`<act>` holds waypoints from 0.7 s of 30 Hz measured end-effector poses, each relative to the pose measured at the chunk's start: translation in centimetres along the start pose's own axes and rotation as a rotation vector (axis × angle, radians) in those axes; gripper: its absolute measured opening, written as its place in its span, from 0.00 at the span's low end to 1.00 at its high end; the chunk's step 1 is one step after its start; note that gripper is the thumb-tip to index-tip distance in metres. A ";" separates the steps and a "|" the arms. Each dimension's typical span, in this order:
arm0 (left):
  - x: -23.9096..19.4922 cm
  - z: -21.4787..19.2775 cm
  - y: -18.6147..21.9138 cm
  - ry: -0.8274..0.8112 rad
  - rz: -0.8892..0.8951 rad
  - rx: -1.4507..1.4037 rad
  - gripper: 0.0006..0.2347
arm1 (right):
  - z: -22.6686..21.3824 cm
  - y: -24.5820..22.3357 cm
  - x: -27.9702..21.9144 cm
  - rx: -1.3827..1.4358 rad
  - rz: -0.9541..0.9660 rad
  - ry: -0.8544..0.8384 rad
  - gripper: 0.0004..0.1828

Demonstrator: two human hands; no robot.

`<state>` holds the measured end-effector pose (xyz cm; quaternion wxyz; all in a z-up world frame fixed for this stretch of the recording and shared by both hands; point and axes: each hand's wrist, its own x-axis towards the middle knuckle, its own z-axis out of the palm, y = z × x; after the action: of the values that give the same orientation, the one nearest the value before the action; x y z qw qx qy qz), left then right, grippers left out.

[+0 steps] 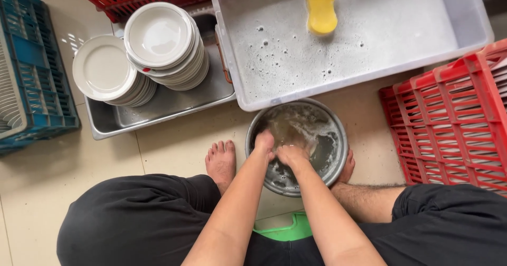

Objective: Washing and rinsing ceramic plates and bowls by hand using a sponge and basins of water.

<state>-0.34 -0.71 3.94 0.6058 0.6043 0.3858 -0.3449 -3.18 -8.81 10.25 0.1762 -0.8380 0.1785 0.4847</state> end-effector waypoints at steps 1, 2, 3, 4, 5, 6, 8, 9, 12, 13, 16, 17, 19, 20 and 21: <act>1.2 0.1 -0.6 -0.007 0.003 0.003 0.24 | 0.6 0.6 0.9 0.004 0.005 0.006 0.37; 2.3 0.2 -1.2 -0.016 0.014 -0.119 0.22 | 1.3 1.3 1.7 0.072 -0.058 0.014 0.36; 3.5 0.2 -1.7 -0.026 0.028 -0.242 0.21 | 1.8 1.8 2.6 0.140 -0.125 0.026 0.36; 1.3 0.7 0.1 -0.033 0.035 -0.239 0.21 | 1.3 2.0 2.6 0.143 -0.123 0.036 0.36; -1.1 0.6 1.4 -0.044 0.037 -0.200 0.23 | 1.3 2.2 2.4 0.153 -0.192 0.077 0.34; -3.5 0.6 2.7 -0.055 0.039 -0.160 0.25 | 1.3 2.2 2.1 0.163 -0.260 0.118 0.34; -0.9 0.3 2.1 -0.050 0.055 -0.201 0.24 | 2.3 2.9 3.3 0.234 -0.438 0.258 0.26; 0.4 0.7 1.9 -0.059 0.071 -0.233 0.23 | 2.5 3.6 3.9 0.310 -0.604 0.409 0.18; -0.9 0.7 3.7 -0.052 0.042 -0.154 0.27 | 0.2 1.4 -2.4 0.501 -0.544 0.353 0.20; -0.6 0.8 3.3 -0.052 0.042 -0.157 0.27 | 0.4 1.7 -3.1 0.497 -0.545 0.353 0.20; 1.2 0.9 2.2 0.026 0.016 -0.213 0.22 | 0.8 2.2 -4.0 0.497 -0.365 0.386 0.18; 2.2 0.9 1.2 0.038 -0.008 -0.218 0.24 | 1.3 2.6 -3.6 0.444 -0.295 0.424 0.19; 2.7 0.8 0.5 0.049 -0.033 -0.222 0.25 | 2.2 3.3 -1.9 0.391 -0.225 0.462 0.20; 2.2 0.6 0.7 0.060 -0.027 -0.201 0.26 | 2.7 3.7 -0.6 0.264 -0.149 0.399 0.25; 1.6 0.3 0.9 0.075 -0.021 -0.182 0.26 | 3.2 4.0 0.7 0.135 -0.076 0.331 0.30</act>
<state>1.18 -0.90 2.93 0.6396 0.5552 0.4444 -0.2919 -7.14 -10.95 7.68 0.2185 -0.8988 0.2053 0.3199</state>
